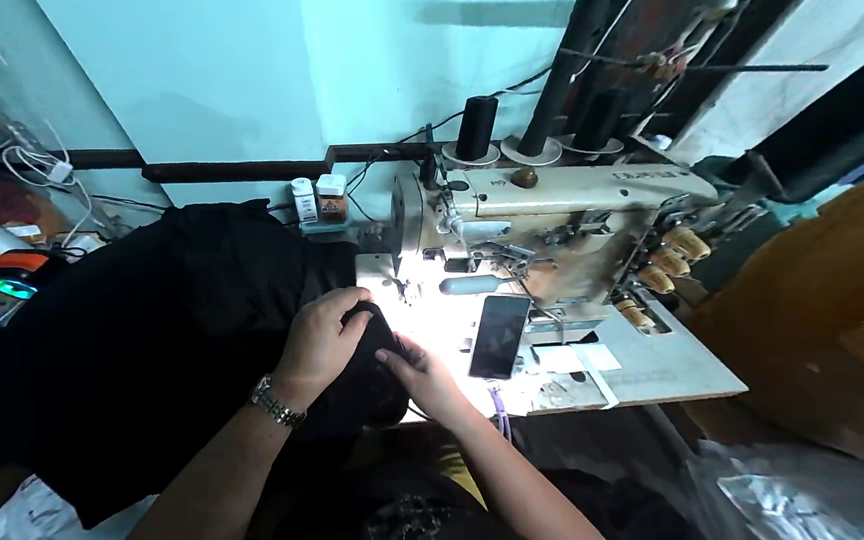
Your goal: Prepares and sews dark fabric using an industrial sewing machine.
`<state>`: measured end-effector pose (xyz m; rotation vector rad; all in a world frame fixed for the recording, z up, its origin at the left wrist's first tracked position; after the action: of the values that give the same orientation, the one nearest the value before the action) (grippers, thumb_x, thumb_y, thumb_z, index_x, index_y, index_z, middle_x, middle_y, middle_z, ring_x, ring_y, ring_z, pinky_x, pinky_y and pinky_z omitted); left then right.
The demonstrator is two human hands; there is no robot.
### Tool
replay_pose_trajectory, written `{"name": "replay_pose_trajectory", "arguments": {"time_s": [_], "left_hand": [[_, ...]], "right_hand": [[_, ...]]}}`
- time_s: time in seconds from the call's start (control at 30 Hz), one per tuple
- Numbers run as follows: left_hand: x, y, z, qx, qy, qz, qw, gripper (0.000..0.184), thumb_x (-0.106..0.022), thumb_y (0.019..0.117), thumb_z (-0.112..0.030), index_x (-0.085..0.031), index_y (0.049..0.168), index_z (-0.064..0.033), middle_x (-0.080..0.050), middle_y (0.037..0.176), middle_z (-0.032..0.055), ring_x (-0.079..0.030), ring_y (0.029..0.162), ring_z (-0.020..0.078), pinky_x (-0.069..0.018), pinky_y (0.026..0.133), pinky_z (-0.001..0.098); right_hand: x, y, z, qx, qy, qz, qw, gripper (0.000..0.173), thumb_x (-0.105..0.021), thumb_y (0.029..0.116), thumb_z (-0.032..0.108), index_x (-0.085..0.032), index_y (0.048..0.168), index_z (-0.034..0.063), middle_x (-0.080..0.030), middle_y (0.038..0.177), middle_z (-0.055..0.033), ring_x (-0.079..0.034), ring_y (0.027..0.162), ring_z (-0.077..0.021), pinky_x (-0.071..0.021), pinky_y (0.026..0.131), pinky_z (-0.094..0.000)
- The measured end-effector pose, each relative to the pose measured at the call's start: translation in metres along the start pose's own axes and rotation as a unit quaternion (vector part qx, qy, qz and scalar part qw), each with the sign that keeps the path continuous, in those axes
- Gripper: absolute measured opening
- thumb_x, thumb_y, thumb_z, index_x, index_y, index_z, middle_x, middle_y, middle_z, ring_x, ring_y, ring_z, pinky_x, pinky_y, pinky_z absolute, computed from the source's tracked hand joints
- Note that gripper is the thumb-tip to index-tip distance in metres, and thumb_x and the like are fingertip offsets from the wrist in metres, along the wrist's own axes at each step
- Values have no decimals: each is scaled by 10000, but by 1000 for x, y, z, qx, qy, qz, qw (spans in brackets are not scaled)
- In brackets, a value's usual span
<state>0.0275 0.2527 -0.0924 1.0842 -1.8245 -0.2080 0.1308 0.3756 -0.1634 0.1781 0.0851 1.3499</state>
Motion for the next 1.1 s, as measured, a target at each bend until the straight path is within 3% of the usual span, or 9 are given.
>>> {"name": "replay_pose_trajectory", "arguments": {"time_s": [0.1, 0.2, 0.33, 0.4, 0.47, 0.57, 0.67, 0.9, 1.1], "left_hand": [[-15, 16, -1, -1, 88, 13, 996, 163, -721, 946, -265, -768, 1008, -122, -742, 941, 37, -722, 887, 182, -601, 794, 447], [-35, 37, 6, 30, 148, 84, 985, 189, -696, 964, -281, -763, 1010, -110, -748, 966, 78, -727, 921, 264, -581, 805, 533], [-70, 58, 19, 96, 208, 216, 949, 243, -615, 992, -288, -756, 1019, -92, -746, 1006, 127, -715, 993, 327, -556, 844, 567], [-86, 67, 22, 120, 219, 249, 936, 272, -588, 1003, -285, -741, 1061, -68, -739, 1023, 165, -710, 1017, 359, -548, 855, 581], [-96, 75, 24, 103, 199, 218, 950, 254, -617, 989, -248, -736, 1070, -39, -739, 1023, 191, -715, 1007, 377, -550, 852, 591], [-107, 88, 29, 111, 167, 196, 960, 252, -646, 971, -222, -725, 1087, -13, -725, 1078, 211, -692, 1064, 389, -531, 903, 601], [-118, 96, 38, 67, 159, 162, 972, 237, -688, 951, -243, -731, 1083, -51, -734, 1061, 173, -696, 1052, 350, -535, 905, 579], [-123, 99, 43, 33, 127, 154, 979, 265, -715, 941, -236, -716, 1106, -28, -727, 1058, 194, -691, 1041, 365, -520, 901, 596], [-123, 103, 45, 40, 132, 192, 972, 280, -704, 949, -251, -715, 1110, -22, -723, 1082, 189, -678, 1084, 355, -511, 943, 570]], "right_hand": [[5, -2, -5, -68, -9, -30, 997, 350, -534, 1072, 211, -603, 1346, 4, -739, 1123, -30, -695, 1002, -14, -564, 939, -224], [14, -3, -17, -48, -41, -91, 994, 403, -558, 1048, 166, -517, 1416, 6, -724, 1139, -50, -687, 1012, -26, -554, 943, -228], [36, -8, -24, 30, -245, -126, 961, 334, -545, 1042, 149, -672, 1346, 91, -745, 1215, -48, -704, 1114, -104, -555, 1012, -323], [44, -8, -21, 28, -373, -118, 920, 329, -525, 1038, 134, -725, 1299, 158, -759, 1171, -61, -723, 1093, -190, -573, 970, -415], [51, -3, -16, 28, -456, -120, 882, 338, -529, 1020, 130, -740, 1279, 180, -765, 1135, -71, -730, 1066, -236, -583, 935, -458], [54, 9, -9, 14, -503, -113, 857, 348, -527, 1029, 145, -718, 1315, 197, -740, 1217, -73, -706, 1127, -265, -567, 958, -485], [50, 18, -7, 73, -525, -155, 834, 312, -576, 983, 97, -757, 1231, 151, -747, 1168, -96, -712, 1092, -280, -579, 930, -472], [44, 17, -4, 78, -526, -178, 828, 259, -588, 983, 93, -762, 1175, 90, -753, 1084, -129, -731, 1019, -294, -602, 865, -461], [46, 14, -5, 56, -535, -165, 827, 278, -582, 984, 99, -759, 1198, 106, -757, 1049, -111, -741, 971, -277, -613, 821, -457]]}}
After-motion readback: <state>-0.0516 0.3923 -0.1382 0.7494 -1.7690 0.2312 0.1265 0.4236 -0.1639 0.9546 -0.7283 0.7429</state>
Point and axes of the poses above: each hand's wrist, its own y-axis towards the middle knuckle, its own x-axis out of the back of the hand, z = x × y, the point moved 5 cm from there along y, towards the middle knuckle
